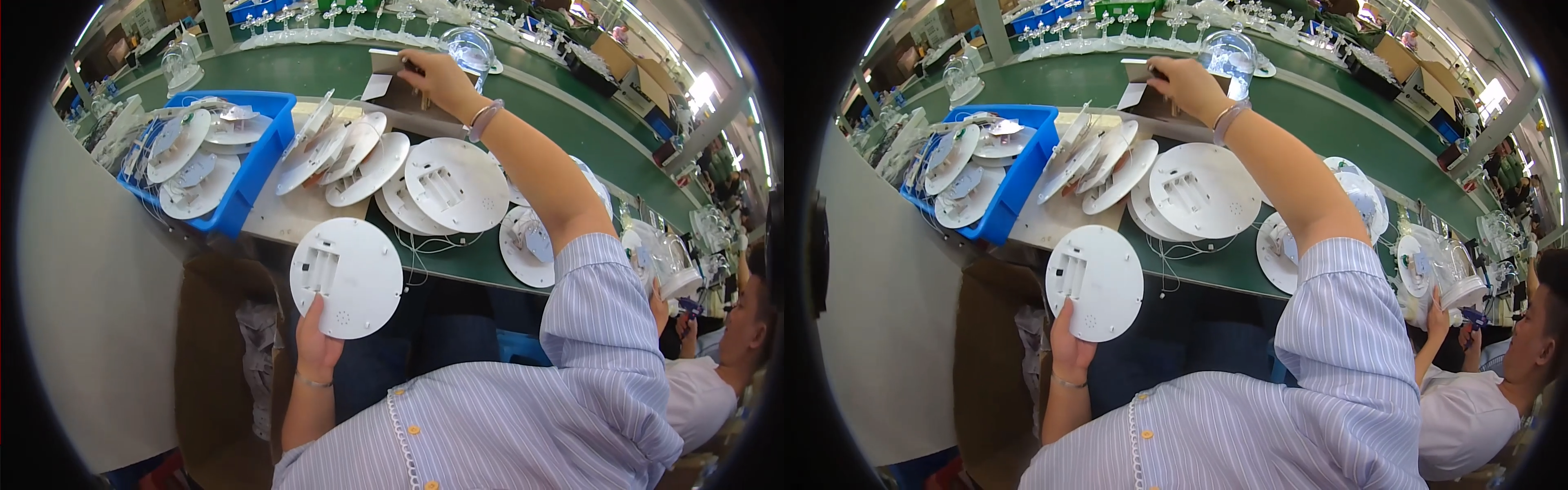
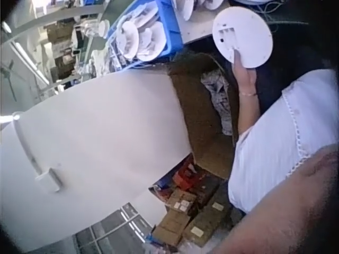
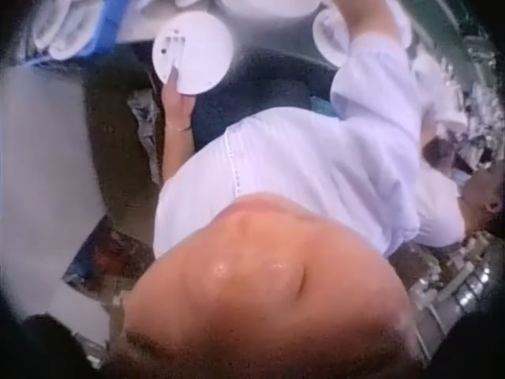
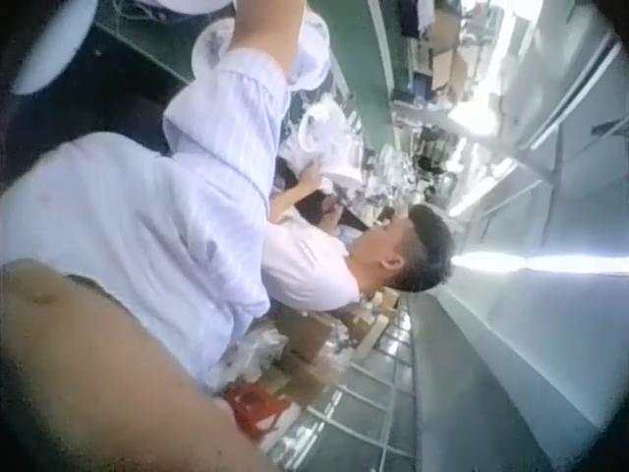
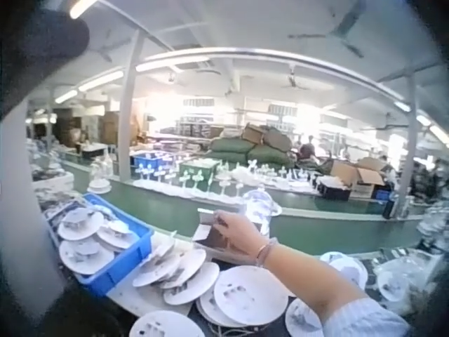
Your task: Inserting batteries into circular white light housing components on a factory assembly line.
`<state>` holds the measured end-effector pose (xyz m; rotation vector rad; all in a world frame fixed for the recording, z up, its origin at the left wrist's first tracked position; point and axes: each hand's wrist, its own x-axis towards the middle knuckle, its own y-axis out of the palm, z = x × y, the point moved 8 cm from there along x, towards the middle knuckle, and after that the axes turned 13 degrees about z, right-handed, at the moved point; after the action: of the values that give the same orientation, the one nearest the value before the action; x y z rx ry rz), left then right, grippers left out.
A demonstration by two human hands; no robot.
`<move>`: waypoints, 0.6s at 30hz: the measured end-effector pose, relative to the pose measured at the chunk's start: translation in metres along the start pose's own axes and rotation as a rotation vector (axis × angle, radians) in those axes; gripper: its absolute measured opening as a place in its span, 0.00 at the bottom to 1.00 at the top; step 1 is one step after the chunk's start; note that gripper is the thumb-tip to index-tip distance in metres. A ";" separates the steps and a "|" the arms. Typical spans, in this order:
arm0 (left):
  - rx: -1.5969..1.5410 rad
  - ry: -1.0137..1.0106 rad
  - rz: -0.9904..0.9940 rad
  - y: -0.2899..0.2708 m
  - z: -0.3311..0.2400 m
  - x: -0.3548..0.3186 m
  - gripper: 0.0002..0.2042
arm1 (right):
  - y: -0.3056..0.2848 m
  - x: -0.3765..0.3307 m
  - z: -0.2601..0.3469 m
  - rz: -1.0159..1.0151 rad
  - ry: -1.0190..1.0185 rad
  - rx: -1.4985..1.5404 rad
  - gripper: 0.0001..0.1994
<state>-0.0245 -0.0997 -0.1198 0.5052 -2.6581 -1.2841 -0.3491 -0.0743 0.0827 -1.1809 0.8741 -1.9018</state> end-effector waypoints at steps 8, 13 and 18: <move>-0.125 -0.005 0.030 0.036 -0.009 -0.005 0.21 | 0.019 -0.022 0.025 -0.037 0.332 1.414 0.09; -0.151 0.000 -0.015 0.042 -0.006 -0.013 0.21 | 0.028 -0.087 0.102 0.167 0.252 2.021 0.11; -0.019 -0.017 -0.072 0.047 0.004 -0.025 0.20 | 0.031 -0.130 0.138 -0.036 0.178 1.286 0.15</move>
<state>-0.0131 -0.0601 -0.0853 0.5950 -2.6619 -1.3376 -0.1739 -0.0039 0.0489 -0.2236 -0.3578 -2.0008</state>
